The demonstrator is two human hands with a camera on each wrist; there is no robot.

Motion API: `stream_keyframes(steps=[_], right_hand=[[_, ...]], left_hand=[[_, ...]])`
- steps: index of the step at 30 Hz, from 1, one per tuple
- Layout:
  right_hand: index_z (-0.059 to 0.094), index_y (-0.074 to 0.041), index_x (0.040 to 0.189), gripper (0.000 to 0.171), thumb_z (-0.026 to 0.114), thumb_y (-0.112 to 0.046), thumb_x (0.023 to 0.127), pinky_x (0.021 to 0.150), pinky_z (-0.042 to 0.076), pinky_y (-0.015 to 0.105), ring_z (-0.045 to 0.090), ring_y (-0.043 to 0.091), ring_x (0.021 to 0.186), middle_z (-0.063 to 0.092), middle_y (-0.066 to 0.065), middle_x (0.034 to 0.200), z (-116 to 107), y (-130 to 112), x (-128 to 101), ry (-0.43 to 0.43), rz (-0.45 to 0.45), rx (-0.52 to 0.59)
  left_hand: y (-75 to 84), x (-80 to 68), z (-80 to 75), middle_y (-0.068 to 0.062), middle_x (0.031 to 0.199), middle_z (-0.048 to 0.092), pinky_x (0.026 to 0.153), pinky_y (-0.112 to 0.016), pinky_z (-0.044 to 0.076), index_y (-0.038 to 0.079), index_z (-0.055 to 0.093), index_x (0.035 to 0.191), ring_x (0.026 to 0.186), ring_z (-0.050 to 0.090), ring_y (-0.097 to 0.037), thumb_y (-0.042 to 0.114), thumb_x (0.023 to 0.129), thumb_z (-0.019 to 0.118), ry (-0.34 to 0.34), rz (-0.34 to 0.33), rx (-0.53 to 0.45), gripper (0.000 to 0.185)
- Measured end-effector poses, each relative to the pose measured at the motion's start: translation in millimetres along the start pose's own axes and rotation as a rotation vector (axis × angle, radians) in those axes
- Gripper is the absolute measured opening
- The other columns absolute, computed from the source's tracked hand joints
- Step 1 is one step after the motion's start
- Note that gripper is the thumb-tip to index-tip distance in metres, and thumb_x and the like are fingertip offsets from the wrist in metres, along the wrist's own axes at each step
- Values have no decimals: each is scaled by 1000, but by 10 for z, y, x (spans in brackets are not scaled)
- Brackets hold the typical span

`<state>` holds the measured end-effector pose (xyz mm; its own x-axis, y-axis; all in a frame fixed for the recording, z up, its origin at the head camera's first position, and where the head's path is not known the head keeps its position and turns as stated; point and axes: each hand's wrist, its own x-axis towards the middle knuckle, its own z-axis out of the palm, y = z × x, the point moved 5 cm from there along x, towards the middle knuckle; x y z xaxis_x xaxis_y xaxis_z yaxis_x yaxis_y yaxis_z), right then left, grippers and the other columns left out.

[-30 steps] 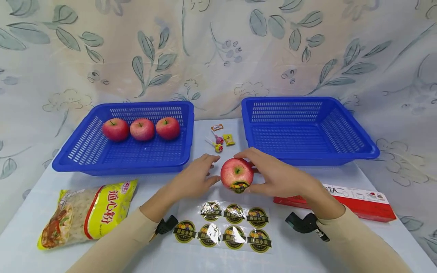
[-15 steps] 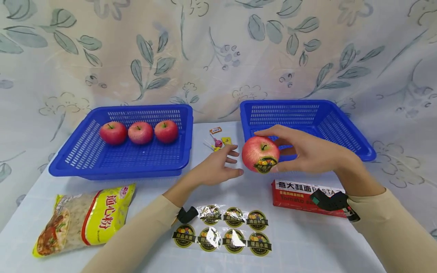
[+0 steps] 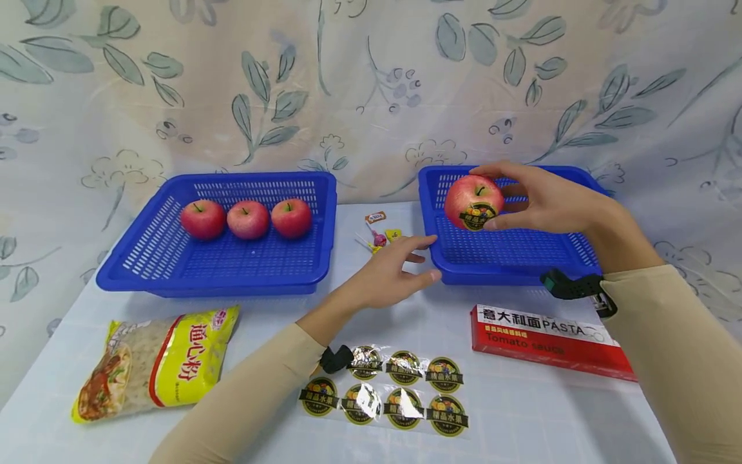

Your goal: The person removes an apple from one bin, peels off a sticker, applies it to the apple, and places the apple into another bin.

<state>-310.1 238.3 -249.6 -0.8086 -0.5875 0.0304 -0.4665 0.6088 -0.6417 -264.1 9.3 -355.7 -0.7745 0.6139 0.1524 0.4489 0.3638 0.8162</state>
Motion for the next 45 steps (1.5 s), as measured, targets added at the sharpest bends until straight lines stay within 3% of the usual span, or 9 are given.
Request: stream_keyframes(steps=[6,12,14,21,27,32,38,45], right_hand=[[43,-15,154,78,83,-11,87,100,54,27,55,33,131,50,7,147,-44,159,235,-11,-22,32],[42,-17,154,78,83,-20,88,107,48,56,53,43,135,48,11,151,-78,324,456,-24,42,23],[41,-17,154,79,84,-22,88,106,47,60,52,46,134,47,13,152,-86,401,509,-23,69,24],[42,-13,154,80,85,-23,86,111,42,62,44,40,139,46,15,153,-51,755,599,-31,169,54],[39,-16,156,84,85,-27,87,112,35,70,33,46,144,34,21,160,17,1003,682,-57,281,73],[39,-18,156,85,86,-27,86,111,35,70,38,49,138,34,26,157,159,1111,801,-98,324,67],[40,-19,156,84,85,-23,86,110,34,72,40,50,135,37,28,154,290,1134,826,-170,356,1],[31,-22,161,86,80,-19,91,109,30,76,38,53,135,37,30,150,313,993,946,-242,386,-109]], left_hand=[[48,29,8,-10,146,50,90,-22,56,8,49,151,130,57,-25,40,102,63,58,-9,128,60],[97,81,3,-6,138,58,86,-21,56,7,57,143,126,61,-25,42,102,62,117,-43,181,54],[117,90,4,-6,138,59,85,-22,56,7,58,143,125,61,-25,41,102,64,118,-53,204,53],[123,87,14,-6,141,58,89,-23,55,10,57,144,122,63,-20,41,101,65,105,-77,223,53],[142,89,-6,-6,139,59,97,-26,53,9,56,144,122,62,-19,41,102,64,110,-58,261,54],[147,71,14,-6,139,60,99,-27,50,8,55,145,120,58,-17,40,103,62,94,-54,321,53],[147,72,63,-5,140,59,99,-28,50,9,54,146,120,57,-17,42,104,60,72,-45,325,55],[168,66,-13,-8,141,60,102,-32,50,6,54,146,122,58,-20,37,104,61,98,-20,326,52]])
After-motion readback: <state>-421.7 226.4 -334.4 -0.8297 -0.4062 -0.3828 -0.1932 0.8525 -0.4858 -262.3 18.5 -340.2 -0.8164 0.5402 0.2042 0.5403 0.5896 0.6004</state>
